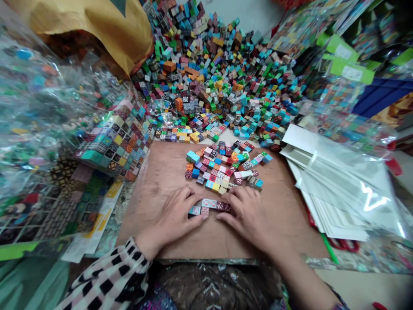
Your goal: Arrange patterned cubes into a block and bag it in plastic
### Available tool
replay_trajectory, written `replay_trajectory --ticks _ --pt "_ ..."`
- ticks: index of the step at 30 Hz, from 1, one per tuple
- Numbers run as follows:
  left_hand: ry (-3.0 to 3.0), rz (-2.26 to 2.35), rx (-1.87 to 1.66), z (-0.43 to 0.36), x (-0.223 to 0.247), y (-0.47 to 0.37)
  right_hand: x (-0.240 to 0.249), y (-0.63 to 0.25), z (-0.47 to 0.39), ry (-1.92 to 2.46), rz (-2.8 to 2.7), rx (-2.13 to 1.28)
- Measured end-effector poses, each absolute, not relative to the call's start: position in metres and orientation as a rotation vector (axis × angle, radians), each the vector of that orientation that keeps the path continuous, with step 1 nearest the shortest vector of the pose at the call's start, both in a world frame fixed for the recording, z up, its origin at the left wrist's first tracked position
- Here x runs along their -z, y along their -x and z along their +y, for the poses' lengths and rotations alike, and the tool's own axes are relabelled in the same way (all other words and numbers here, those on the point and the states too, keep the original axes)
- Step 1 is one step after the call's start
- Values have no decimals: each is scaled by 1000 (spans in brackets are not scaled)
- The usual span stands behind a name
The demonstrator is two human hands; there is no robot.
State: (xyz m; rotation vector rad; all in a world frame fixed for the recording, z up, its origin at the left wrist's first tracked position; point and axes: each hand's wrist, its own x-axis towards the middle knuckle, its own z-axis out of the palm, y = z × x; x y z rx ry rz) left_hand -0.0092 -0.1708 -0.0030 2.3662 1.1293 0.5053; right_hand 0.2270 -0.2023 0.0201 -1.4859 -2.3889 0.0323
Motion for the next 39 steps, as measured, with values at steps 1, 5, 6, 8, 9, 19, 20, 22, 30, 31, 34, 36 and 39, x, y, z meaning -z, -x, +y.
replay_trajectory --ticks 1,5,6,8,9,19,20,22,30,31,34,36,39 --pt "-2372 1129 -506 -171 3 9 -20 -232 -206 1513 -2374 -60" --pt "-2426 1131 -480 -170 3 8 -17 -242 -218 1563 -2362 -103" --pt "-2439 1129 -474 -170 3 8 -16 -242 -221 1564 -2353 -100" --pt "-2451 1122 -471 -170 2 8 -13 -241 -224 1581 -2317 -70" --pt "-2453 1118 -471 -170 1 8 -12 -239 -224 1595 -2298 -47" --pt "-2449 1138 -483 -170 1 7 -7 -217 -227 1780 -2152 167" --pt "-2446 1136 -485 -170 1 7 -7 -215 -229 1768 -2161 148" --pt "-2439 1131 -484 -170 1 7 -8 -212 -233 1724 -2183 80" --pt "-2434 1102 -457 -170 1 8 -5 -196 -238 1622 -2216 -39" --pt "-2432 1104 -454 -170 1 7 -5 -195 -239 1617 -2217 -35" --pt "-2432 1126 -442 -170 1 7 -7 -200 -242 1565 -2224 -52" --pt "-2442 1130 -440 -171 1 7 -10 -211 -244 1561 -2205 -60" --pt "-2454 1137 -441 -171 0 6 -12 -235 -243 1701 -2101 -12"
